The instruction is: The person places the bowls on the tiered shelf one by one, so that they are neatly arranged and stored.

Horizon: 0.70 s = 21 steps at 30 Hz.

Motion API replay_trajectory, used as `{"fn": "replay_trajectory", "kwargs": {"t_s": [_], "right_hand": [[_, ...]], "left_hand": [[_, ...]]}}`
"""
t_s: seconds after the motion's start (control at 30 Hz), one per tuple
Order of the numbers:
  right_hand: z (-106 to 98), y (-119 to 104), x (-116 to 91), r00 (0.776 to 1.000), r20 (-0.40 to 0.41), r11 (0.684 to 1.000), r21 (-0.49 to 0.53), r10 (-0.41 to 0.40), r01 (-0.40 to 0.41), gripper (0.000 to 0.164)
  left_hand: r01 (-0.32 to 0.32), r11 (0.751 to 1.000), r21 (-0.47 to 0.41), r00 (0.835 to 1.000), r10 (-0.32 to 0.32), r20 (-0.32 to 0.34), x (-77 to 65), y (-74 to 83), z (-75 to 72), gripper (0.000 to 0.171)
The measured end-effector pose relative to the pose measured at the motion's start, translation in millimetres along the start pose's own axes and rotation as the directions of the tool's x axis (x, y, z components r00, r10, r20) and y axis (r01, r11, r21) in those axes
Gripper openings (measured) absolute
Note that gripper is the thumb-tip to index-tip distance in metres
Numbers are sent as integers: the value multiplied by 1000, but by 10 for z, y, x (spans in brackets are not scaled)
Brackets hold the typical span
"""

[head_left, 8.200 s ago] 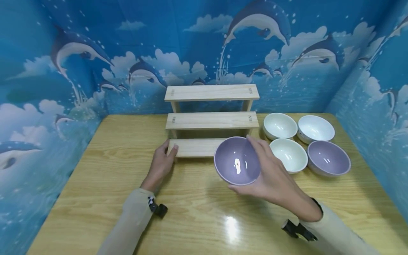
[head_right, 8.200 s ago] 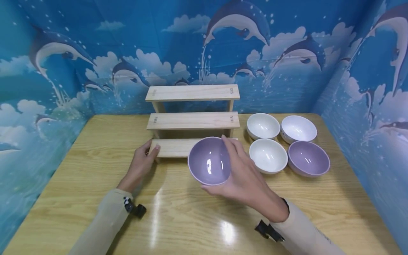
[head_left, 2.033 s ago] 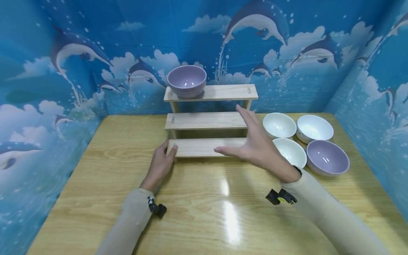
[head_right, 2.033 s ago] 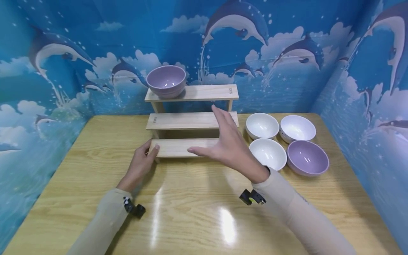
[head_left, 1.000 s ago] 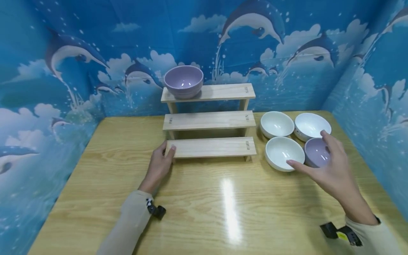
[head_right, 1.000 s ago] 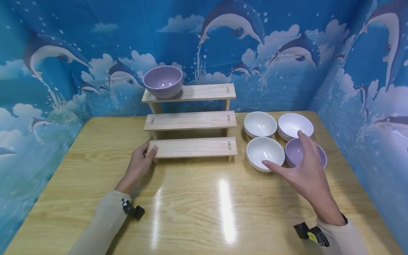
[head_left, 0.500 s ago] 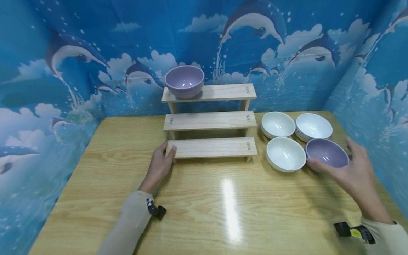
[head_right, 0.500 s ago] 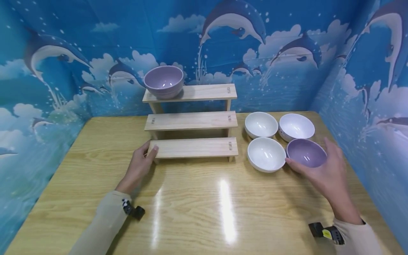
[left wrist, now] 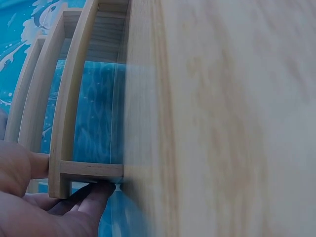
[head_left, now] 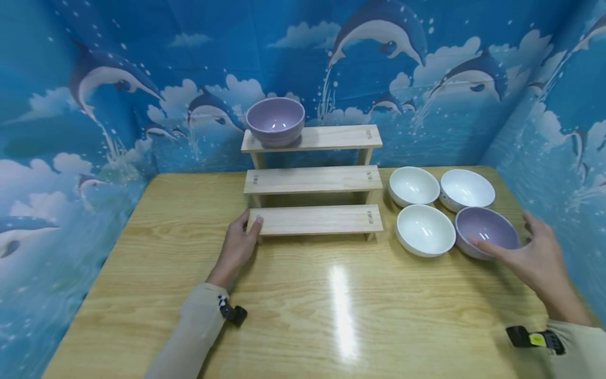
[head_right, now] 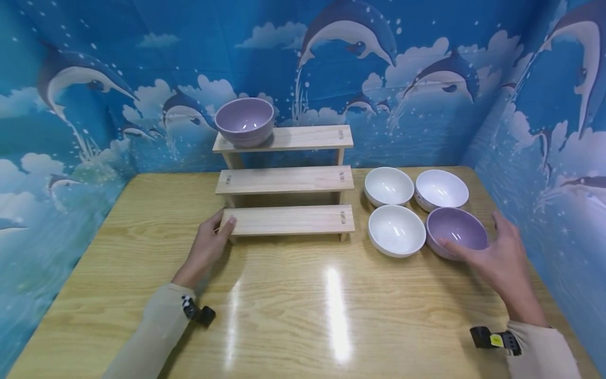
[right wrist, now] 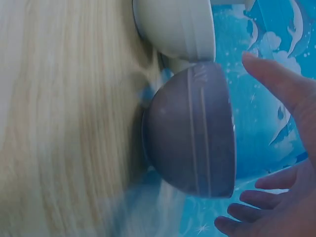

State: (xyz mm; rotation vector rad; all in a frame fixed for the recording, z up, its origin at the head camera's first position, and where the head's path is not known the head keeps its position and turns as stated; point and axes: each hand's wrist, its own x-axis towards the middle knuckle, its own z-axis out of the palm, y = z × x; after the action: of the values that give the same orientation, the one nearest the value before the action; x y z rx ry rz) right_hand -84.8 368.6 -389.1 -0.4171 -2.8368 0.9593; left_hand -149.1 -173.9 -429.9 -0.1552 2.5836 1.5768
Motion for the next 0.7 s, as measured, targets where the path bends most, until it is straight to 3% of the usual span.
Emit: {"fn": "replay_trajectory", "kwargs": {"t_s": [0.27, 0.4, 0.7], "right_hand": [[27, 124, 47, 997, 77, 1000, 27, -9, 7, 126], [44, 161, 95, 994, 95, 998, 26, -55, 53, 116], [125, 153, 133, 991, 63, 993, -8, -117, 118, 117]], "left_hand": [[-6, 1000, -29, 1000, 6, -2, 5, 8, 17, 66], [-11, 1000, -28, 1000, 11, -6, 4, 9, 16, 65], [-9, 1000, -30, 1000, 9, -1, -6, 28, 7, 64]]}}
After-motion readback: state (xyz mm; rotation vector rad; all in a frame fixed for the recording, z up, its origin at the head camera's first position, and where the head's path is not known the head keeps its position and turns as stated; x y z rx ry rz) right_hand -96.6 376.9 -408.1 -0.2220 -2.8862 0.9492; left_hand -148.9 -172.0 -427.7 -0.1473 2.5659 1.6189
